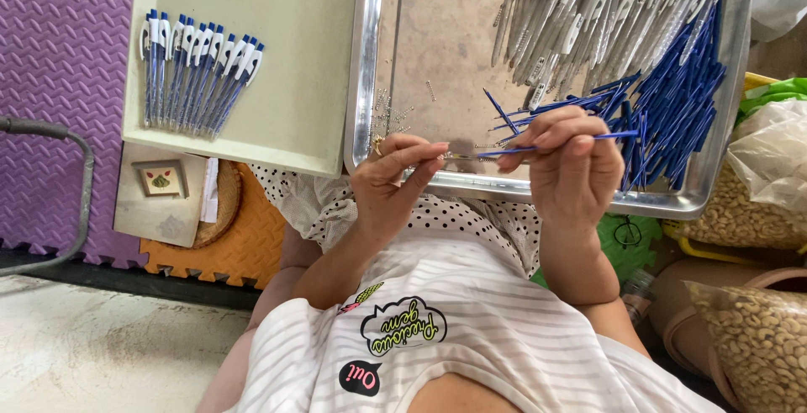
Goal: The person assembles pens by hand, taking white pen bodies and blue ink refills from a tray, inserting the refills into the bodies, and placing the finished items into a separate tray.
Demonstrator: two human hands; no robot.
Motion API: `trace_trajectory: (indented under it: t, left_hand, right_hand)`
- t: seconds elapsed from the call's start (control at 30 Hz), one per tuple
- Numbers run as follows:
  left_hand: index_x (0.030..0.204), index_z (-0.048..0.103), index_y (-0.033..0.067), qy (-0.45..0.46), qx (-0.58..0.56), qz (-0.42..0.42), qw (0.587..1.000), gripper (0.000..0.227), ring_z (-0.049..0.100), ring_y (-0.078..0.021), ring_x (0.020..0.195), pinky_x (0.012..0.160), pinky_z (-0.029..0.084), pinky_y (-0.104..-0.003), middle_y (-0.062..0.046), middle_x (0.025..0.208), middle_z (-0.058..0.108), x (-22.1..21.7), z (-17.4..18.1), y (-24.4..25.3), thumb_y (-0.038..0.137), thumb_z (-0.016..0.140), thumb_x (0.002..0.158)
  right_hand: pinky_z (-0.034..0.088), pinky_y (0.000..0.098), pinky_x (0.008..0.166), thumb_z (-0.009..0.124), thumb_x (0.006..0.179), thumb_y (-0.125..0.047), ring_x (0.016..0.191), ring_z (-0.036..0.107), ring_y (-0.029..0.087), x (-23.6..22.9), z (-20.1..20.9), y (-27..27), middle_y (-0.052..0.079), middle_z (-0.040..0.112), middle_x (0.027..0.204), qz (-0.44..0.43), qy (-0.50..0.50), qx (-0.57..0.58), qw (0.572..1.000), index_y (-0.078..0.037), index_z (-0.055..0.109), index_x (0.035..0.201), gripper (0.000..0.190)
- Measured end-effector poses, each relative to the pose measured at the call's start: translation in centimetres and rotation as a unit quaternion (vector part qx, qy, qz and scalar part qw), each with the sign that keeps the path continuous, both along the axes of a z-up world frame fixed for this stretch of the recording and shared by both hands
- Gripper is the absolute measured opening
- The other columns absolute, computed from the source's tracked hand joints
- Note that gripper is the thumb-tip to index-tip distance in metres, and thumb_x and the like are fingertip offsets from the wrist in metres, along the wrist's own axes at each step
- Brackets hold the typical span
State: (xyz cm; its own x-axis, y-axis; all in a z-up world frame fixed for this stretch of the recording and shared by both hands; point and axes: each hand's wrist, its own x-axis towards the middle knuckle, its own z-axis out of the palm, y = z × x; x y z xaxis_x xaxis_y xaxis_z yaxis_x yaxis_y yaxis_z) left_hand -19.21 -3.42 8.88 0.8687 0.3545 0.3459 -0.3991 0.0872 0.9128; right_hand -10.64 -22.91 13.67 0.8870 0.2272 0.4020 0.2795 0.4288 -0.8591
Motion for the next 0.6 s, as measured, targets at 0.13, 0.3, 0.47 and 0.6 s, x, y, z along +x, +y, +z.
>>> trace_trajectory:
  t: [0.13, 0.3, 0.47, 0.6]
  left_hand:
    - [0.111, 0.083, 0.0036, -0.009, 0.026, 0.015, 1.000, 0.018, 0.074, -0.0173, 0.090, 0.080, 0.062, -0.030, -0.013, 0.100, 0.075, 0.0, 0.8, -0.2, 0.003, 0.082, 0.093]
    - [0.109, 0.083, 0.0052, -0.013, 0.048, 0.020, 0.999, 0.017, 0.075, -0.0208, 0.087, 0.078, 0.061, -0.032, -0.014, 0.096, 0.076, 0.1, 0.9, -0.2, 0.002, 0.082, 0.093]
    - [0.109, 0.084, 0.0061, -0.014, 0.073, 0.030, 0.997, 0.017, 0.075, -0.0176, 0.086, 0.080, 0.061, -0.030, -0.010, 0.096, 0.077, 0.1, 1.1, -0.5, 0.002, 0.083, 0.093]
    - [0.108, 0.084, 0.0056, -0.017, 0.087, 0.030, 0.996, 0.018, 0.076, -0.0181, 0.086, 0.080, 0.062, -0.030, -0.010, 0.096, 0.077, 0.1, 1.4, -0.7, 0.000, 0.084, 0.091]
  right_hand:
    - [0.071, 0.0417, 0.068, 0.042, 0.115, -0.027, 0.080, 0.075, 0.035, -0.3, -0.5, 0.3, 0.028, 0.057, 0.093, 0.036, -0.010, 0.006, 0.999, 0.009, 0.050, 0.099, 0.040]
    - [0.071, 0.0395, 0.069, 0.046, 0.114, -0.028, 0.081, 0.076, 0.034, -0.4, -0.5, 0.5, 0.028, 0.058, 0.094, 0.042, 0.003, 0.000, 0.999, 0.008, 0.052, 0.100, 0.039]
    - [0.070, 0.0408, 0.069, 0.047, 0.114, -0.025, 0.079, 0.076, 0.036, -0.5, -0.9, 0.7, 0.029, 0.058, 0.094, 0.052, 0.022, 0.004, 0.998, 0.013, 0.055, 0.100, 0.040]
    - [0.069, 0.0433, 0.066, 0.050, 0.111, -0.023, 0.076, 0.074, 0.035, -0.8, -2.5, 1.2, 0.030, 0.057, 0.092, 0.053, 0.015, -0.008, 0.998, 0.016, 0.061, 0.098, 0.042]
